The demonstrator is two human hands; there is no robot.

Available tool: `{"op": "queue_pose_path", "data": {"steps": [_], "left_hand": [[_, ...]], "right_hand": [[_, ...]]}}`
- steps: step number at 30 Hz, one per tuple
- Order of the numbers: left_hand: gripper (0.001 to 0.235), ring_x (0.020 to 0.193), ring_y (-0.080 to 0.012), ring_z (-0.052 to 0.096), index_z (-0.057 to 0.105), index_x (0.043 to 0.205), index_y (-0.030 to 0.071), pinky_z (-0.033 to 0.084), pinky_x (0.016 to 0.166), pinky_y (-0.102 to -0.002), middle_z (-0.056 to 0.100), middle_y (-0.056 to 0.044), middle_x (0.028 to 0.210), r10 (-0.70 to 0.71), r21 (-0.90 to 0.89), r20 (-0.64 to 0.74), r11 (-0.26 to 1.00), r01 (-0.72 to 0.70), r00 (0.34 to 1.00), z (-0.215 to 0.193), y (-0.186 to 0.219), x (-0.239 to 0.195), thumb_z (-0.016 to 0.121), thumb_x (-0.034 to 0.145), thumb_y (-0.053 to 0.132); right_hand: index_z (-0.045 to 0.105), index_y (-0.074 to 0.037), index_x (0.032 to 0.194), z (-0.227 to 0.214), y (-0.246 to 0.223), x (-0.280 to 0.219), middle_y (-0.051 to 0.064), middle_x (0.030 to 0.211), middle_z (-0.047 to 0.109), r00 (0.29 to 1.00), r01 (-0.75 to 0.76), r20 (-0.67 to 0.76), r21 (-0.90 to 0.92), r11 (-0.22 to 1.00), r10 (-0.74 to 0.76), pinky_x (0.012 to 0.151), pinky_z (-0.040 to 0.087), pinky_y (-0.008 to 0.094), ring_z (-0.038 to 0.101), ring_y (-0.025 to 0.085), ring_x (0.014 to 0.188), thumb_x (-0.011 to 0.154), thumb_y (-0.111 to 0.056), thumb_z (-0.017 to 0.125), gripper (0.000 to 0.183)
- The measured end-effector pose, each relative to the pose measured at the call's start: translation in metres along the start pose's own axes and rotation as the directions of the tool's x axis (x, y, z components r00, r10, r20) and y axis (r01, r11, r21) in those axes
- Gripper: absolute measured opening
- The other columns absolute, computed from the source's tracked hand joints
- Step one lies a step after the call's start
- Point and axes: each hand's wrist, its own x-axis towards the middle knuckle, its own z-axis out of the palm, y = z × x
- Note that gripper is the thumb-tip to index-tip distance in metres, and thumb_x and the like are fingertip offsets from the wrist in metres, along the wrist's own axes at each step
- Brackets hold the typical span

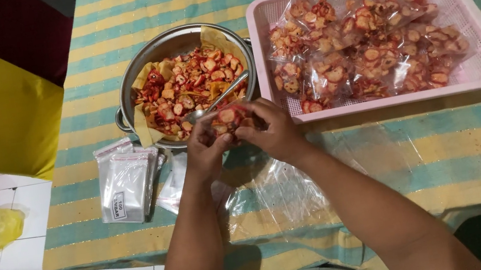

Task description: Scooping fried snacks from a bowl into small plastic bags using a spoon

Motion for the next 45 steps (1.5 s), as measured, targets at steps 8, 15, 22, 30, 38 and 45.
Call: {"op": "queue_pose_path", "data": {"steps": [8, 15, 22, 30, 38, 45], "left_hand": [[0.058, 0.101, -0.0297, 0.072, 0.055, 0.139, -0.003, 0.064, 0.082, -0.039, 0.069, -0.025, 0.114, -0.004, 0.039, 0.036, 0.999, 0.003, 0.999, 0.009, 0.013, 0.005, 0.075, 0.085, -0.006], [0.057, 0.086, -0.012, 0.062, 0.06, 0.132, 0.001, 0.056, 0.071, -0.028, 0.061, -0.006, 0.094, -0.009, 0.189, 0.026, 0.982, 0.004, 1.0, 0.017, 0.02, 0.001, 0.083, 0.085, 0.022], [0.042, 0.076, -0.0112, 0.057, 0.066, 0.126, -0.002, 0.05, 0.066, -0.025, 0.057, -0.005, 0.082, 0.028, 0.286, -0.03, 0.958, -0.018, 0.999, 0.013, 0.014, 0.002, 0.079, 0.089, 0.011], [0.037, 0.076, -0.0113, 0.059, 0.066, 0.125, -0.003, 0.051, 0.069, -0.027, 0.059, -0.005, 0.082, 0.038, 0.296, -0.043, 0.955, -0.023, 0.998, 0.018, 0.022, 0.0, 0.076, 0.092, 0.01], [0.041, 0.082, -0.0151, 0.061, 0.064, 0.126, -0.003, 0.053, 0.073, -0.03, 0.061, -0.007, 0.088, 0.008, 0.278, -0.008, 0.961, -0.006, 1.0, 0.026, 0.032, 0.0, 0.077, 0.09, 0.011], [0.059, 0.092, -0.016, 0.063, 0.06, 0.134, 0.001, 0.057, 0.082, -0.034, 0.052, -0.004, 0.095, 0.002, 0.154, 0.038, 0.988, -0.008, 0.999, 0.026, 0.032, 0.001, 0.085, 0.084, 0.018]], "right_hand": [[0.073, -0.002, 0.101, -0.001, -0.009, 0.007, 0.01, 0.077, 0.06, 1.0, -0.012, 0.029, 0.029, 1.0, 0.011, 0.06, 0.047, 0.036, 0.059, 0.024, 0.065, 0.093, -0.023, 0.081, 0.024], [0.071, -0.003, 0.099, 0.001, -0.01, 0.001, 0.01, 0.074, 0.058, 0.995, -0.1, 0.017, 0.066, 0.993, 0.1, 0.058, 0.045, 0.035, 0.059, 0.024, 0.063, 0.094, -0.025, 0.081, 0.025], [0.071, -0.001, 0.099, 0.005, -0.025, 0.006, 0.012, 0.07, 0.061, 0.99, -0.144, -0.002, 0.079, 0.986, 0.144, 0.055, 0.046, 0.034, 0.059, 0.019, 0.06, 0.093, -0.024, 0.081, 0.025], [0.073, -0.002, 0.099, 0.003, -0.026, 0.008, 0.014, 0.073, 0.065, 0.992, -0.126, 0.003, 0.057, 0.99, 0.126, 0.057, 0.049, 0.035, 0.064, 0.024, 0.063, 0.094, -0.022, 0.08, 0.021], [0.071, -0.004, 0.097, 0.003, -0.02, 0.005, 0.012, 0.072, 0.061, 0.995, -0.104, 0.006, 0.028, 0.994, 0.104, 0.056, 0.048, 0.033, 0.061, 0.022, 0.062, 0.095, -0.024, 0.079, 0.022], [0.07, -0.003, 0.098, 0.002, -0.017, 0.002, 0.012, 0.072, 0.059, 0.996, -0.091, 0.004, 0.056, 0.994, 0.091, 0.057, 0.047, 0.033, 0.06, 0.022, 0.063, 0.097, -0.021, 0.077, 0.02]]}}
